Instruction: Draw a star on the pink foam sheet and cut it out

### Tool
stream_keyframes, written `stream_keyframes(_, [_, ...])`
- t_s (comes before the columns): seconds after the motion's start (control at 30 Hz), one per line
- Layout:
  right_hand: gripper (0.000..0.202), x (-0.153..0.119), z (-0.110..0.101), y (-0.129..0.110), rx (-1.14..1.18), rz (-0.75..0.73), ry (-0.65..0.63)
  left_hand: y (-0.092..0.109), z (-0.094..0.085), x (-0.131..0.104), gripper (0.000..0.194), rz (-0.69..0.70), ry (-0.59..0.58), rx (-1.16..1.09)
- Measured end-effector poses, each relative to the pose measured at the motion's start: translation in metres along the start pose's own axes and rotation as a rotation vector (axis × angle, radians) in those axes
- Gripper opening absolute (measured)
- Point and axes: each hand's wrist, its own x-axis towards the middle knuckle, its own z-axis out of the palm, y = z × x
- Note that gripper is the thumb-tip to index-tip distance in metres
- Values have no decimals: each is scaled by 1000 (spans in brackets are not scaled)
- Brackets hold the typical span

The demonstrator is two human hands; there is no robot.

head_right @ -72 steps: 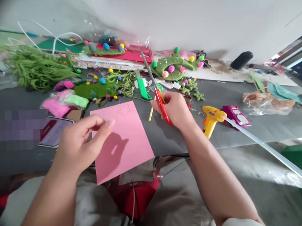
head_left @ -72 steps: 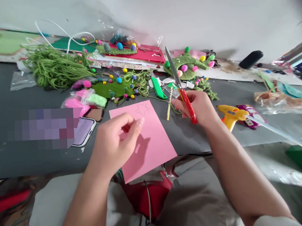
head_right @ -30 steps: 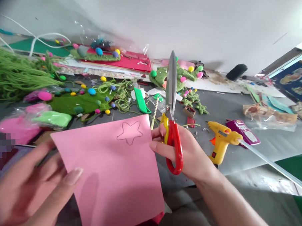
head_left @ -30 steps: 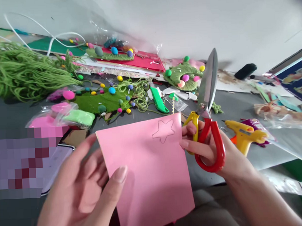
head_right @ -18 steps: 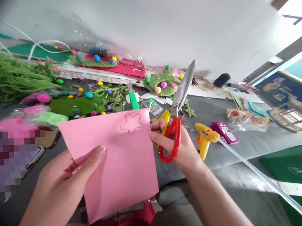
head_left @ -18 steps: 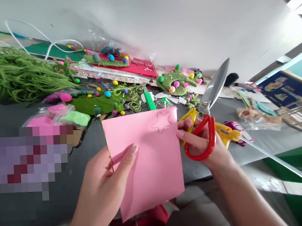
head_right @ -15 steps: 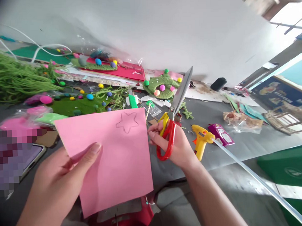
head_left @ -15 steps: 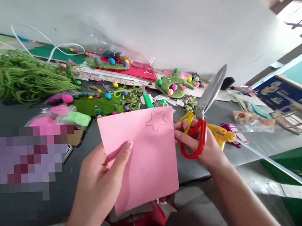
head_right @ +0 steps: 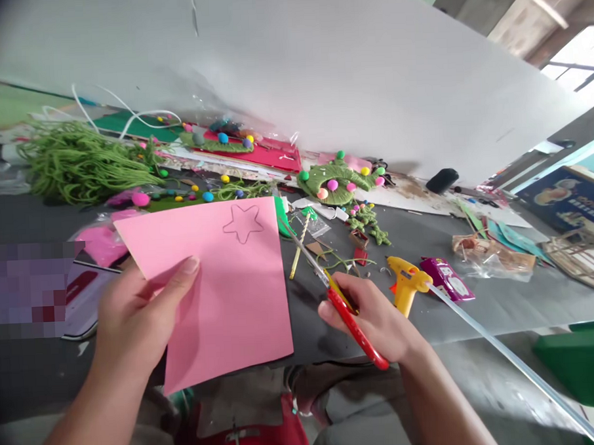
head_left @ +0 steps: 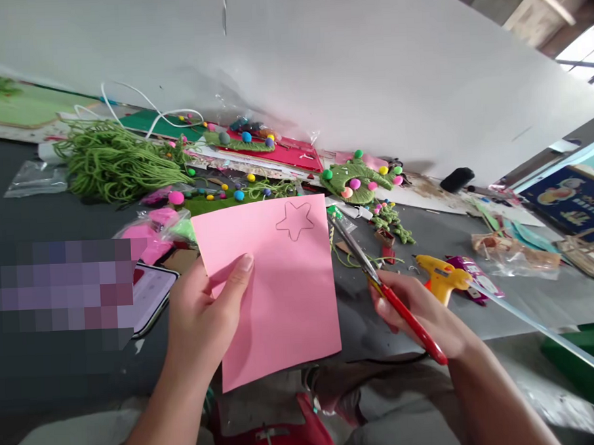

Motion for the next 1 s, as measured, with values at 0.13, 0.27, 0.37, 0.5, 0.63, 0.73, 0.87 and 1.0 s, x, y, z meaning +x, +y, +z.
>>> stream_keyframes(0.13, [49, -1, 6, -5, -48, 58, -34, 0, 3, -3, 31, 13, -13, -3])
stream_keyframes(0.27, [48, 0, 9, -7, -78, 92, -20, 2, 6, -5, 31, 8, 20, 9])
stream_keyframes(0.37, [46, -1, 9, -6, -77, 108, -30, 1, 7, -5, 29, 25, 32, 6])
stream_keyframes(0.5, [46, -1, 8, -4, -60, 124, -37, -4, 8, -5, 25, 10, 44, -27])
stream_keyframes(0.63, [44, -1, 9, -4, -51, 113, -43, -4, 8, -6, 24, 7, 51, -17])
stream_keyframes(0.73, [42, -2, 9, -4, -57, 111, -50, -4, 7, -5, 24, 24, 50, 14])
stream_keyframes(0.87, [43, -3, 7, -6, -102, 118, -45, -9, 3, -2, 24, 31, 20, 39])
stream_keyframes(1.0, [45, -4, 6, -9, -133, 118, -49, -13, -1, 1, 27, 34, -38, 42])
